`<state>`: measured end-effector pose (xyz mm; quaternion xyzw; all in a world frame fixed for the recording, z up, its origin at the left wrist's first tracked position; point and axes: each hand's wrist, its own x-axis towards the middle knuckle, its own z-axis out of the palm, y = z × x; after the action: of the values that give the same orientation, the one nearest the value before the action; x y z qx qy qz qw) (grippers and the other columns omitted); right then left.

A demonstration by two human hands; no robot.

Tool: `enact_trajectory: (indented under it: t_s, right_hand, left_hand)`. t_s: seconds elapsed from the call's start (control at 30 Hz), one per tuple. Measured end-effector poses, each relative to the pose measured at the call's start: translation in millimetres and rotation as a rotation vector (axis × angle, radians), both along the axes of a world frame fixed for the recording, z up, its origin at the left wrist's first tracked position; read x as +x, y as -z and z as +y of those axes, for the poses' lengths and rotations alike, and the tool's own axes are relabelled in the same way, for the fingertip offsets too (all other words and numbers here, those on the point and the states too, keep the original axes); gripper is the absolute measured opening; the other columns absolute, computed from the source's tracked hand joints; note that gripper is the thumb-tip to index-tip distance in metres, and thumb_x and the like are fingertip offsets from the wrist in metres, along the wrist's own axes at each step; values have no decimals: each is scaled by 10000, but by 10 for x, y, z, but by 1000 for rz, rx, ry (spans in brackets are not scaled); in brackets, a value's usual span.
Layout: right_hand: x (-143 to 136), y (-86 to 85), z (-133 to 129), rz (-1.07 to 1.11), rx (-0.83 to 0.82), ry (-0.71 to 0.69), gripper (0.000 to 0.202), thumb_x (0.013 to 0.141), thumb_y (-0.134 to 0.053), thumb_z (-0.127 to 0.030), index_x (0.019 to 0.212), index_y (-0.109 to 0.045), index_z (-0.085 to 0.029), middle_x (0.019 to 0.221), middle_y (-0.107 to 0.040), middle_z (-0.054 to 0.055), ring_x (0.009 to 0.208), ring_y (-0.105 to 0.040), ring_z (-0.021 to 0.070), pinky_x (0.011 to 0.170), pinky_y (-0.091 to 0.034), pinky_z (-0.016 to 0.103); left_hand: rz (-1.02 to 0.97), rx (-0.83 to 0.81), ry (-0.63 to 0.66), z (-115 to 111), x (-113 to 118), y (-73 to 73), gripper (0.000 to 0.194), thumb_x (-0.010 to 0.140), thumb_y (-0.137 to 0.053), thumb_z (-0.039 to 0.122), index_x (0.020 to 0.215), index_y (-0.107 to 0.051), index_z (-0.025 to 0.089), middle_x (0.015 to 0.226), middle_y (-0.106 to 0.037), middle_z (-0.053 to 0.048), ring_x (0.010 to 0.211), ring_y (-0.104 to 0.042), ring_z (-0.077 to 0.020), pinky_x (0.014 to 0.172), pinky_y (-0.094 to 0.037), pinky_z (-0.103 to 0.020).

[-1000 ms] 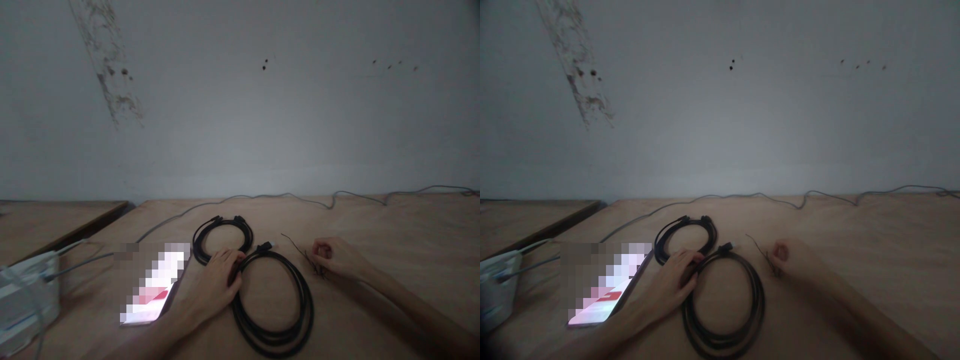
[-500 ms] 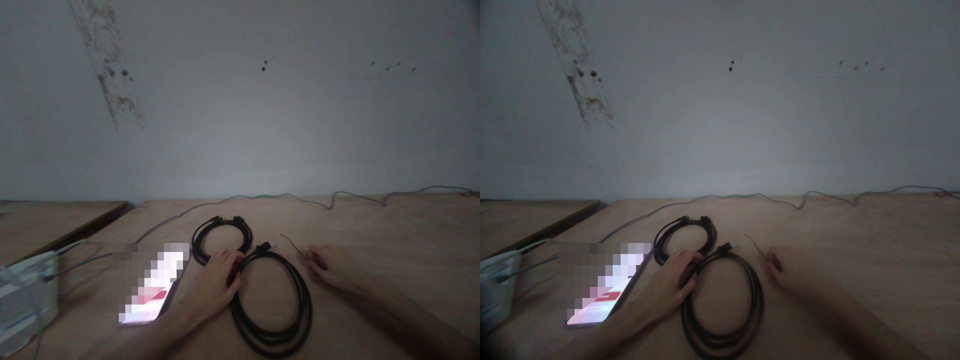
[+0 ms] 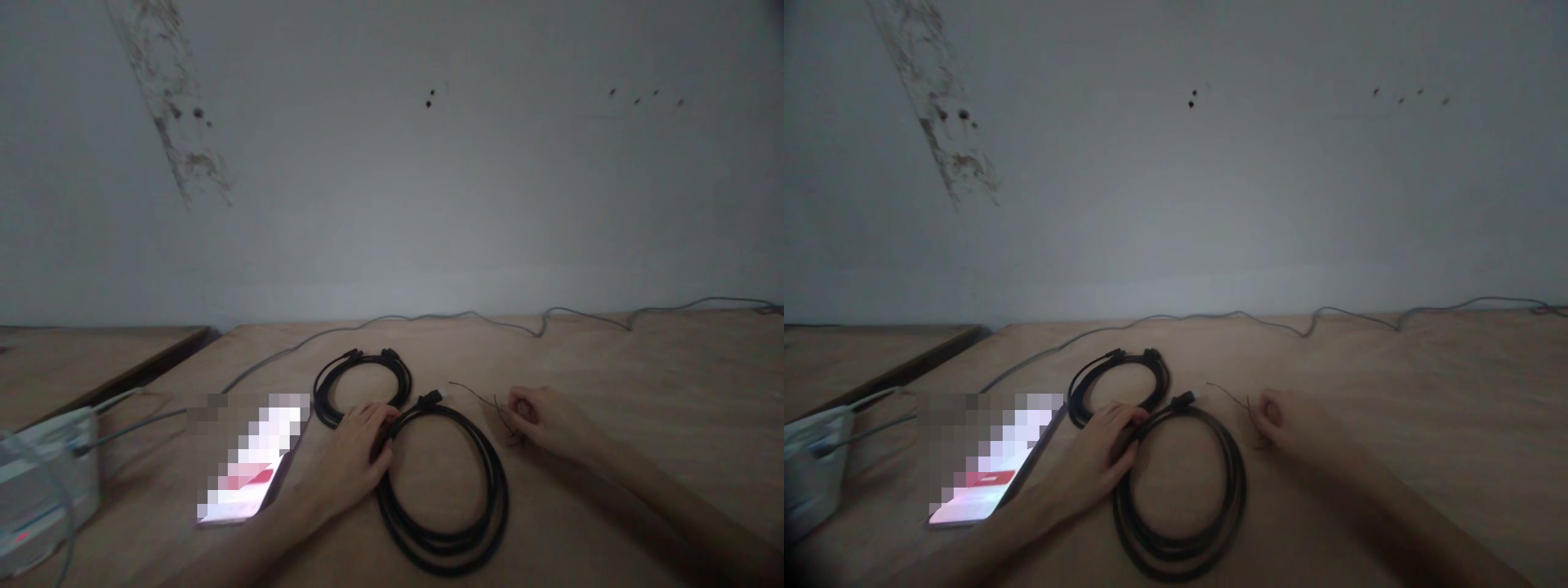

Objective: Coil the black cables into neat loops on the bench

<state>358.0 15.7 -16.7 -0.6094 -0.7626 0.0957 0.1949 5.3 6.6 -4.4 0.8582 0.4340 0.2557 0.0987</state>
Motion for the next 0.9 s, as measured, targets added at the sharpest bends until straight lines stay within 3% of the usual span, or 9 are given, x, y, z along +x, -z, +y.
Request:
enact_trajectory:
  t_s: [0.3,0.6,0.9]
  right_hand:
    - [30,-2,0,64,4,44,214,895,-556,-360,781,-652,-207,690,-680,47,656,-609,198,582,-343,289]
    - [83,139,88,134,35,145,288,895,-571,-458,774,-671,-216,686,-688,44,650,-611,205,568,-343,290]
    - [21,-37,23,256,167,217,331,937,-501,-469,839,-696,-221,689,-689,41,618,-602,212,544,-349,294]
  left_hand:
    - [4,-10,-6,-3,1,-15,347,842,-533,135,1175,-610,195,1204,-661,-102,1159,-599,-290,1022,-473,-477]
    - [2,-35,-9,-32,6,-77,335,854,-526,154,1171,-623,205,1196,-668,-103,1149,-615,-295,1012,-491,-479]
    - [-23,9,12,-21,3,-32,365,836,-502,139,1177,-614,201,1182,-665,-108,1142,-600,-297,1004,-491,-484]
